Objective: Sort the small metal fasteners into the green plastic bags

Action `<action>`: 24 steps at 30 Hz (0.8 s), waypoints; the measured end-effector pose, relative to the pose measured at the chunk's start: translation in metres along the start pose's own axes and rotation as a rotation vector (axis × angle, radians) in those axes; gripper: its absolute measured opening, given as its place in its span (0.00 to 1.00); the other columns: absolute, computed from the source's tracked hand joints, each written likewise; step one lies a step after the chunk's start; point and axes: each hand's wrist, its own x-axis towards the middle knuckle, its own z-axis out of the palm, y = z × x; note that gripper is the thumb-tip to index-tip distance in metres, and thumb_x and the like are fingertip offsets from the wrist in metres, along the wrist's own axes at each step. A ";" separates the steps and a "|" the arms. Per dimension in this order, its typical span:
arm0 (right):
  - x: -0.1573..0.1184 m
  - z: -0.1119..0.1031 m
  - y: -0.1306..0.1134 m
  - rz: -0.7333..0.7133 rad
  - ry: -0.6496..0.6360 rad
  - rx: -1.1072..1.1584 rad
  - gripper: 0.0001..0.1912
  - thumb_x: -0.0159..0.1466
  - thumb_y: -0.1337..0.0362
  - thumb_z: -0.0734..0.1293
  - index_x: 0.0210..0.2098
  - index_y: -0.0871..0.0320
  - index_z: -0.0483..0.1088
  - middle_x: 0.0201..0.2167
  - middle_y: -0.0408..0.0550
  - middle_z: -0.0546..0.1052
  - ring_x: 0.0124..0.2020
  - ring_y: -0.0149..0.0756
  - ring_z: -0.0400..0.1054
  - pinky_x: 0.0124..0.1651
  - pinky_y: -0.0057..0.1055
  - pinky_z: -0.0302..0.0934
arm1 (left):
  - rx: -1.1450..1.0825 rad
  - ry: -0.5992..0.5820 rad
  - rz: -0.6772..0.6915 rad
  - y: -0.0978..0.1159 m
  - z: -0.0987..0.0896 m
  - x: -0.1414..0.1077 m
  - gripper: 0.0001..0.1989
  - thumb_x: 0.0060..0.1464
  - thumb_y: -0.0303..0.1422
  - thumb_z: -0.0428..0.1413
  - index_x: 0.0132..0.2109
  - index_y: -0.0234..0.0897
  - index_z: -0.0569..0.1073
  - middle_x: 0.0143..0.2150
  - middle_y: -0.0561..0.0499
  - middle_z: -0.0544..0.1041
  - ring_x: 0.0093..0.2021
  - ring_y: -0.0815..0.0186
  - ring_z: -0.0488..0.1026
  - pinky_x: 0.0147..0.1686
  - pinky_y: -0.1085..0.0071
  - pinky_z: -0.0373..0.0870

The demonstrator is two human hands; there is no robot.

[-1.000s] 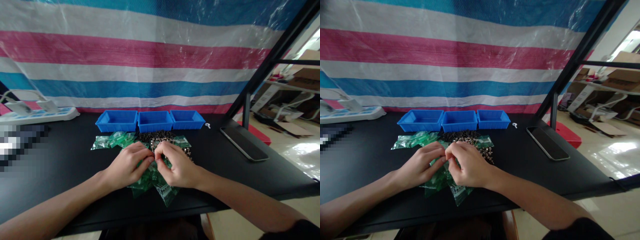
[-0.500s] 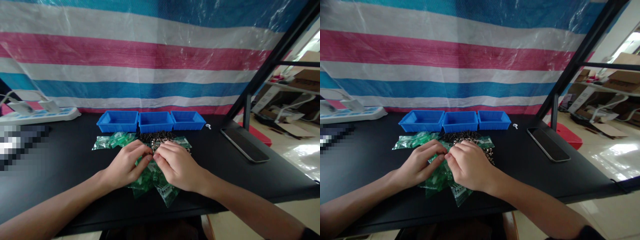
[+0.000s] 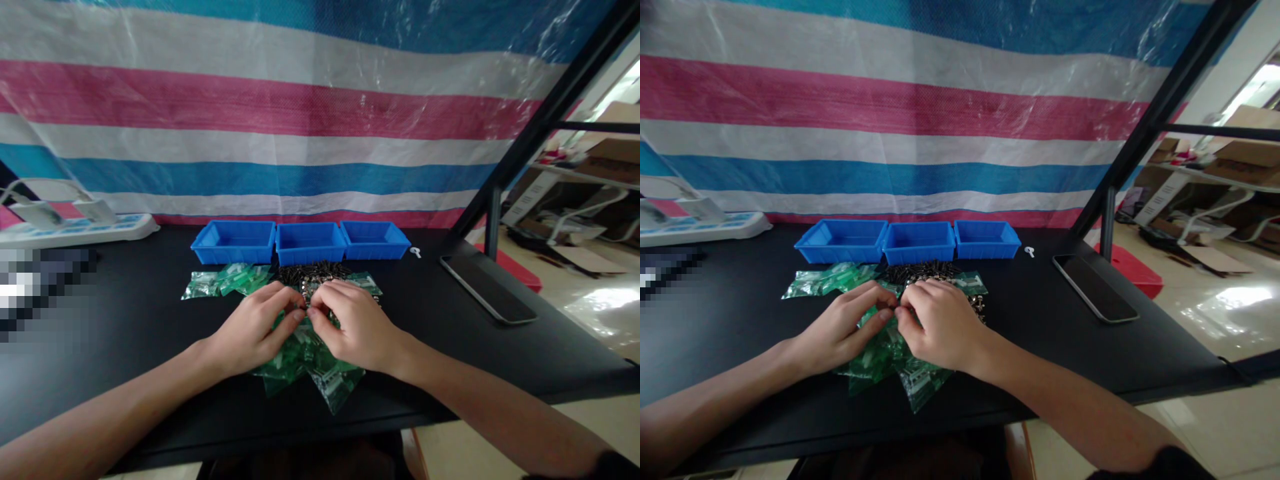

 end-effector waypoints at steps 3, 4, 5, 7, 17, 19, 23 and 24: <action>0.000 0.000 0.001 0.000 0.017 0.000 0.05 0.58 0.70 0.58 0.26 0.59 0.59 0.25 0.44 0.65 0.30 0.31 0.59 0.35 0.28 0.53 | -0.011 -0.010 -0.015 0.001 0.000 0.000 0.10 0.59 0.31 0.41 0.39 0.35 0.66 0.33 0.49 0.68 0.35 0.66 0.66 0.35 0.70 0.64; 0.000 0.001 0.001 -0.001 0.021 -0.002 0.05 0.58 0.70 0.58 0.26 0.59 0.60 0.25 0.44 0.65 0.30 0.31 0.59 0.35 0.28 0.53 | -0.015 -0.013 -0.018 0.001 0.000 0.000 0.11 0.59 0.30 0.40 0.40 0.35 0.66 0.33 0.49 0.68 0.35 0.66 0.66 0.35 0.70 0.64; 0.000 0.001 0.001 -0.002 0.026 -0.004 0.05 0.58 0.69 0.59 0.26 0.59 0.60 0.25 0.44 0.65 0.30 0.31 0.59 0.35 0.28 0.53 | -0.018 -0.014 -0.019 0.001 0.000 0.001 0.11 0.59 0.30 0.40 0.40 0.35 0.66 0.33 0.49 0.68 0.35 0.66 0.66 0.35 0.71 0.64; 0.001 0.002 0.002 -0.005 0.032 -0.008 0.04 0.58 0.69 0.59 0.26 0.59 0.60 0.25 0.44 0.66 0.30 0.31 0.59 0.35 0.29 0.53 | -0.021 -0.017 -0.021 0.001 0.000 0.001 0.11 0.59 0.30 0.40 0.40 0.35 0.66 0.33 0.49 0.68 0.35 0.66 0.66 0.35 0.71 0.64; 0.000 0.003 0.003 -0.044 0.030 0.004 0.03 0.56 0.71 0.59 0.28 0.58 0.60 0.26 0.44 0.67 0.31 0.32 0.59 0.37 0.30 0.54 | -0.024 -0.041 -0.020 -0.001 0.001 0.002 0.12 0.60 0.30 0.40 0.40 0.35 0.67 0.33 0.50 0.68 0.35 0.66 0.66 0.36 0.71 0.64; 0.000 0.003 0.003 -0.048 0.032 0.007 0.03 0.56 0.71 0.59 0.28 0.59 0.61 0.26 0.44 0.67 0.31 0.32 0.60 0.38 0.30 0.54 | -0.032 -0.050 -0.008 0.000 0.001 0.001 0.12 0.60 0.30 0.39 0.40 0.35 0.67 0.34 0.49 0.68 0.35 0.66 0.66 0.36 0.71 0.64; 0.000 0.003 0.003 -0.048 0.027 0.008 0.03 0.56 0.72 0.60 0.29 0.59 0.61 0.27 0.44 0.67 0.31 0.32 0.60 0.38 0.29 0.54 | -0.044 -0.058 0.004 -0.001 0.001 0.001 0.11 0.59 0.30 0.40 0.40 0.35 0.67 0.34 0.49 0.68 0.35 0.66 0.66 0.36 0.70 0.64; 0.000 0.003 0.003 -0.047 0.024 0.007 0.02 0.57 0.71 0.60 0.29 0.59 0.61 0.27 0.44 0.68 0.31 0.32 0.60 0.38 0.29 0.54 | -0.045 -0.053 0.006 -0.001 0.001 0.001 0.11 0.59 0.30 0.40 0.40 0.35 0.67 0.34 0.49 0.68 0.35 0.66 0.66 0.36 0.70 0.64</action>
